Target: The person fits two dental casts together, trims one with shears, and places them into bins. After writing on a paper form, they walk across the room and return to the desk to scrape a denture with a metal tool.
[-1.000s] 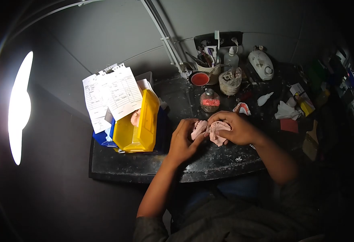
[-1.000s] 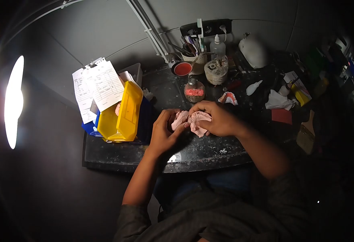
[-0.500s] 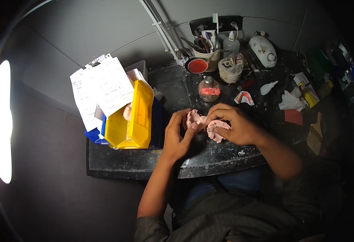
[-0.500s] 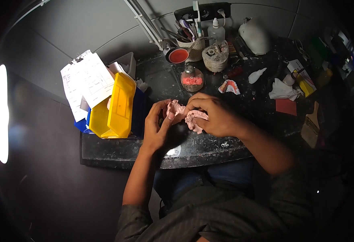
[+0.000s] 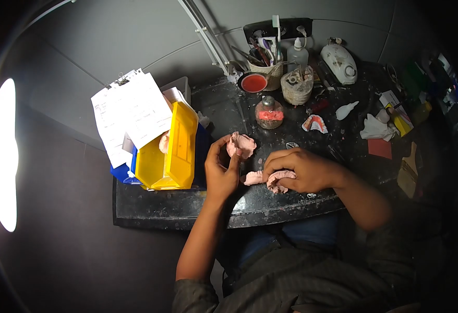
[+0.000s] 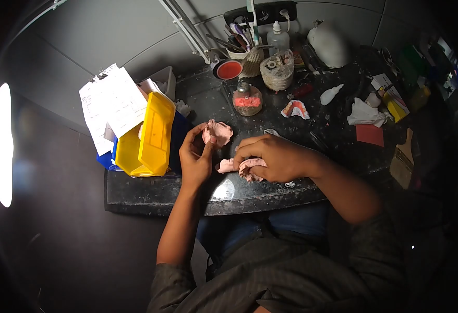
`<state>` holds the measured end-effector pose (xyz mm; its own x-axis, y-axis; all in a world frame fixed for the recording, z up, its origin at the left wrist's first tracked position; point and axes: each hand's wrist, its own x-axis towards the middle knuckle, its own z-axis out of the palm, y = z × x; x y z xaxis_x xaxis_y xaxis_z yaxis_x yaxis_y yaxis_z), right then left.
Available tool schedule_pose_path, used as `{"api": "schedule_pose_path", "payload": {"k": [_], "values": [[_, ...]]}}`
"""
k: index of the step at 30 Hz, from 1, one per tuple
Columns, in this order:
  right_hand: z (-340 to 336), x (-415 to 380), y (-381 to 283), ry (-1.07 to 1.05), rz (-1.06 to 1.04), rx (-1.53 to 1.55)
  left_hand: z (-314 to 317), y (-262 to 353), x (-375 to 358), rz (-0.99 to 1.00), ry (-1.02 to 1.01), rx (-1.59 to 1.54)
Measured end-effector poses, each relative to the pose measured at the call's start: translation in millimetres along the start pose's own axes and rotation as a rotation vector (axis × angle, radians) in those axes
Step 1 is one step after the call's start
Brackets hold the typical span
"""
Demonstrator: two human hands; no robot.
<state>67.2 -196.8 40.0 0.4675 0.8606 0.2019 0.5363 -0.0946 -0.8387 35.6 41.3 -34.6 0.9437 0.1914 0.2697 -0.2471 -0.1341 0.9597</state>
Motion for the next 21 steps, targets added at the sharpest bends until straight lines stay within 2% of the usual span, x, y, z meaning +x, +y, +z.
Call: {"api": "schedule_pose_path", "payload": {"k": [2,8,10,11,13,14,21], "values": [[3.0,-1.1,-1.4,-0.027,-0.009,-0.005,2.7,11.5,-0.7,0.002,0.023,-0.109],[10.9,-3.0,1.4,-0.055,0.018,0.024,-1.6,13.1,0.7,-0.004,-0.006,-0.187],[7.4,-3.0,2.6,0.078,0.021,-0.038,-0.9,15.8,0.1,0.000,-0.021,-0.204],[6.1,-3.1,4.0,0.080,0.022,-0.037,-0.6,16.6,-0.1,0.019,-0.026,-0.218],[3.9,-3.3,9.6,0.189,0.286,0.484,0.4,18.3,-1.0,0.037,-0.034,-0.231],[3.2,-2.1,16.3,0.254,0.222,0.485,1.0,19.4,-1.6,0.044,-0.038,-0.276],[-6.6,-2.2,14.3,0.341,0.269,0.486,-0.8,14.8,-1.4,0.064,-0.055,-0.367]]}}
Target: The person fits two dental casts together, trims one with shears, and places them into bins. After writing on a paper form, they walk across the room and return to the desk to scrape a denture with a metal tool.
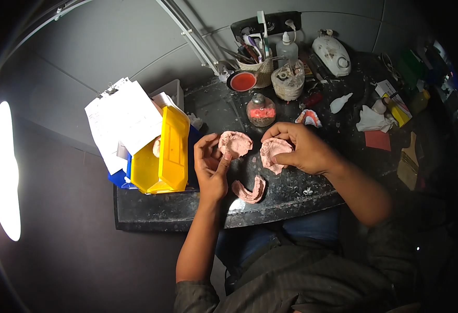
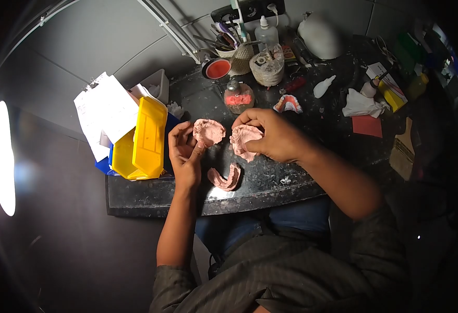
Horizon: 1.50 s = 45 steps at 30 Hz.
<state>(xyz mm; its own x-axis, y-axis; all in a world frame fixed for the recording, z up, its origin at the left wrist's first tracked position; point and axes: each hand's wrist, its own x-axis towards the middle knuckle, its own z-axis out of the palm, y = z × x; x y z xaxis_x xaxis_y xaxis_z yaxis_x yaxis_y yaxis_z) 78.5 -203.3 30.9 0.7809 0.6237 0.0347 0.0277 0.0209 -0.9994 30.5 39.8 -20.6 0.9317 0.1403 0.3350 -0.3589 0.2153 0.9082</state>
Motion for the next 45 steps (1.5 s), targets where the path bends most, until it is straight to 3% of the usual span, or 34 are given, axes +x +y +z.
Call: {"api": "schedule_pose_path", "payload": {"k": [19,31,35,37,40,45], "values": [[4.8,-0.1,-8.5,0.012,-0.017,0.097,6.7,6.9,-5.1,-0.015,0.003,-0.052],[4.5,3.7,-2.4,0.001,-0.080,0.035,5.6,6.1,-8.6,-0.012,-0.112,-0.043],[3.6,6.0,4.3,0.005,-0.170,-0.017,5.5,3.7,-7.1,-0.011,-0.133,0.078],[6.7,5.2,11.0,0.013,-0.198,0.114,19.9,12.3,-10.1,-0.064,-0.066,0.022],[10.4,11.5,18.2,0.042,-0.342,0.013,12.3,2.8,-12.8,-0.007,-0.102,-0.041],[6.9,15.6,20.9,0.057,-0.291,0.044,-22.3,-14.4,-5.0,-0.011,-0.079,0.063]]}}
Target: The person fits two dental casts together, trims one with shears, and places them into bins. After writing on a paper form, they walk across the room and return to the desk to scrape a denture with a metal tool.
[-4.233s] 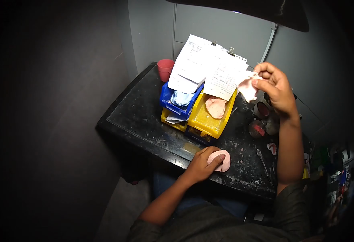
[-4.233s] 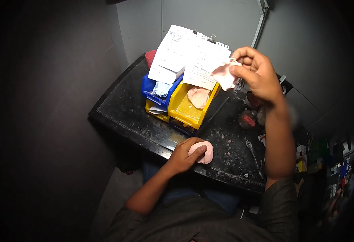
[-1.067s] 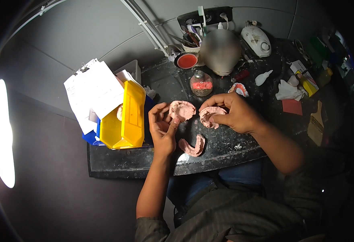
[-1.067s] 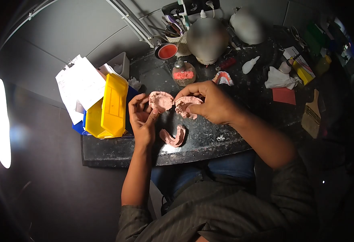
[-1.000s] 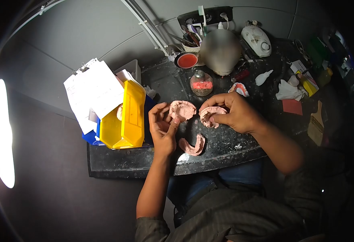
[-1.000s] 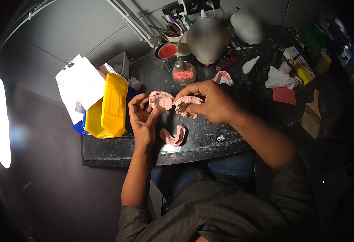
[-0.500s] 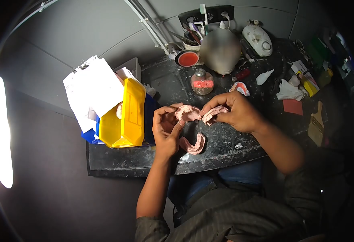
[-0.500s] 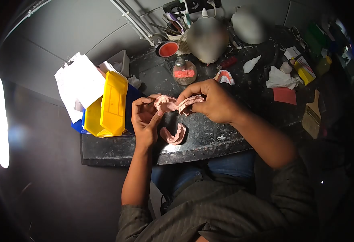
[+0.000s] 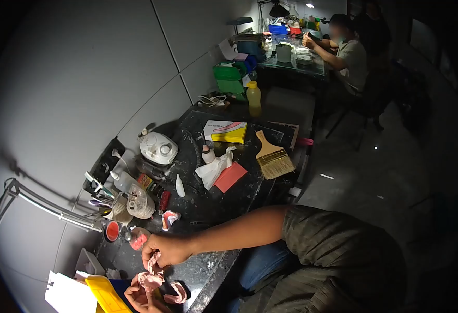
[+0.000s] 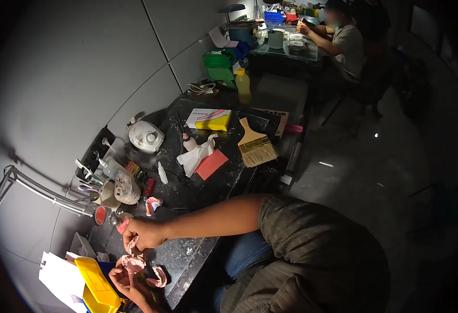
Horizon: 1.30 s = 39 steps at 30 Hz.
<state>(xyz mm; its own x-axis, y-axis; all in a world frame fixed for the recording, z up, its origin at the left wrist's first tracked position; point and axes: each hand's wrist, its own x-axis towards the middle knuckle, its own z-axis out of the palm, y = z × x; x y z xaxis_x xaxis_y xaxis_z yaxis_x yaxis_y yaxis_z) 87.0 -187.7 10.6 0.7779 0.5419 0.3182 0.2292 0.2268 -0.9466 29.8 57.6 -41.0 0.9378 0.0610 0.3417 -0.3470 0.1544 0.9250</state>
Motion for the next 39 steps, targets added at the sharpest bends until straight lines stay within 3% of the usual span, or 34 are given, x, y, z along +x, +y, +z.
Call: {"api": "schedule_pose_path", "payload": {"k": [11,19,34,36,39], "values": [[-3.1,2.5,-5.8,0.012,0.086,0.057,-18.2,-18.3,1.3,0.039,-0.038,0.128],[-10.0,4.0,-7.4,0.052,-0.018,-0.127,-20.1,-22.4,4.9,0.076,-0.004,0.287],[-11.9,7.3,-2.3,0.110,-0.016,-0.079,-20.9,-27.6,3.7,0.069,0.014,0.297],[-8.3,5.8,-5.2,0.103,-0.028,0.055,-20.3,-27.8,2.5,0.071,0.013,0.315],[-10.4,2.9,-11.4,0.022,-0.031,-0.080,-16.6,-26.8,0.5,0.117,0.002,0.386]]}}
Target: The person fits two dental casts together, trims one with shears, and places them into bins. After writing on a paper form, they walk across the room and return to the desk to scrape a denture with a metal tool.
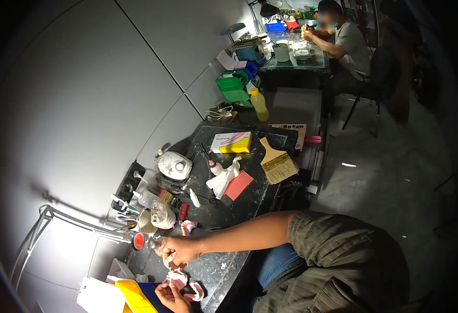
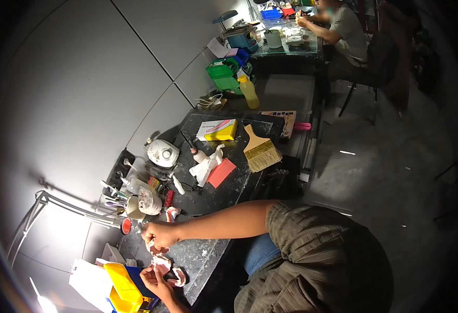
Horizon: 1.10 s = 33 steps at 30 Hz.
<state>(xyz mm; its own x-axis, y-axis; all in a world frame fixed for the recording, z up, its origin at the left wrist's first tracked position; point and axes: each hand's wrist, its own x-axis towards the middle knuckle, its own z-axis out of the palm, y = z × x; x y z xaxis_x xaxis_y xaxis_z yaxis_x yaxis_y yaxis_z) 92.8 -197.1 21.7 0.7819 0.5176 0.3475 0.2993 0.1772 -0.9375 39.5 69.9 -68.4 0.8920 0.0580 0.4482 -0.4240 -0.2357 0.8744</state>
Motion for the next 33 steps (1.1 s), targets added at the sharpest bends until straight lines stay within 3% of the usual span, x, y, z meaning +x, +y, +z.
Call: {"api": "schedule_pose_path", "payload": {"k": [10,14,30,33], "values": [[7.5,-1.0,13.2,0.004,0.089,0.059,5.1,6.4,-4.0,-0.044,-0.002,0.000],[7.3,-3.5,5.2,0.004,0.074,-0.060,8.1,7.4,-5.0,-0.038,-0.028,-0.069],[11.6,-4.5,13.4,-0.036,0.015,-0.043,4.1,11.6,-8.3,0.009,-0.020,0.069],[12.6,-2.5,18.4,-0.037,0.088,0.066,3.9,14.1,-9.3,0.031,-0.022,0.096]]}}
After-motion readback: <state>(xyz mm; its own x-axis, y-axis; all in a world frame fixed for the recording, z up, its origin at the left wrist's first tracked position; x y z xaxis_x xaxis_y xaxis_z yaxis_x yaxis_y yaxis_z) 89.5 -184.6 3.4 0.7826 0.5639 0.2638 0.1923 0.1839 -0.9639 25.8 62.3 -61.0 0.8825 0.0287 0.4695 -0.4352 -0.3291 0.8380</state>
